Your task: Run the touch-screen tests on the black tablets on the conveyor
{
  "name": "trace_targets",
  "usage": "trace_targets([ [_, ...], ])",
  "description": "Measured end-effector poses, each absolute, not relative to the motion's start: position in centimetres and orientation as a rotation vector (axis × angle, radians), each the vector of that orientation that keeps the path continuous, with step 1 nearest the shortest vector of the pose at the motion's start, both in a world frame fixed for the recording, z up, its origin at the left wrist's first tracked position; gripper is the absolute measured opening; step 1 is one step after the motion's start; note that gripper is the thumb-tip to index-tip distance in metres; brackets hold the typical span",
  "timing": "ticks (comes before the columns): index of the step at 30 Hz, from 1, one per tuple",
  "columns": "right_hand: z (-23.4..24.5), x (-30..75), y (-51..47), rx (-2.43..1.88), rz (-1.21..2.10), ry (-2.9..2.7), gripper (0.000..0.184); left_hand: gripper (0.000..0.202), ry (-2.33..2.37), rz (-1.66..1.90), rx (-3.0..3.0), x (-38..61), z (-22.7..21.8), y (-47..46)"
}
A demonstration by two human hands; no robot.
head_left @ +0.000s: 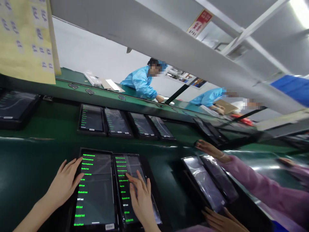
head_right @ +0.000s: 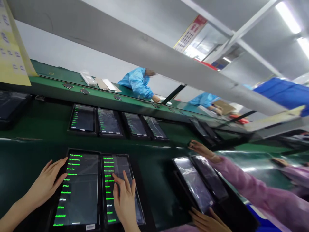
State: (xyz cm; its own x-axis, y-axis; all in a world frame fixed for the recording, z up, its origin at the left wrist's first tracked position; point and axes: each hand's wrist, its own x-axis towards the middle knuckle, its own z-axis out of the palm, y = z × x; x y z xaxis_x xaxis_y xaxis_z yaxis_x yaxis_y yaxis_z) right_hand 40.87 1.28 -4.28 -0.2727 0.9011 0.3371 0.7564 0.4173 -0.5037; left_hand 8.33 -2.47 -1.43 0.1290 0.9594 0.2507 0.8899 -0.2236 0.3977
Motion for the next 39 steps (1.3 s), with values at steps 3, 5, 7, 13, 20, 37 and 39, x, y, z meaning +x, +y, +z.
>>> trace_targets([
  [3, -4.3, 41.3, 1.0, -1.383, 0.268, -2.014, 0.02, 0.052, 1.823, 0.625, 2.359, 8.4, -1.2, -2.6],
  [5, -4.1, 41.6, 0.7, -1.38, 0.239, -1.949, 0.019, 0.048, 1.816, 0.59, 2.449, 8.3, -1.3, -2.6],
  [7, -3.9, 41.8, 0.3, -1.389, 0.233, -1.908, 0.018, 0.048, 1.824, 0.583, 2.496, 8.2, -1.7, -2.6],
  [13, -4.0, 41.9, -0.3, -1.407, 0.277, -1.87, 0.016, 0.074, 1.829, 0.623, 2.398, 8.0, -1.6, -2.5],
  [20, -3.9, 41.2, -0.4, -1.375, 0.325, -1.935, 0.015, 0.06, 1.867, 0.667, 2.277, 7.7, -1.9, -2.3],
  [37, -3.8, 40.3, -0.6, -1.333, 0.277, -1.974, 0.017, 0.068, 2.096, 0.816, 2.13, 9.8, -2.4, -2.1],
  [39, -3.9, 40.2, -0.6, -1.325, 0.246, -1.971, 0.017, 0.067, 2.016, 0.845, 2.031, 9.7, -2.4, -2.3],
])
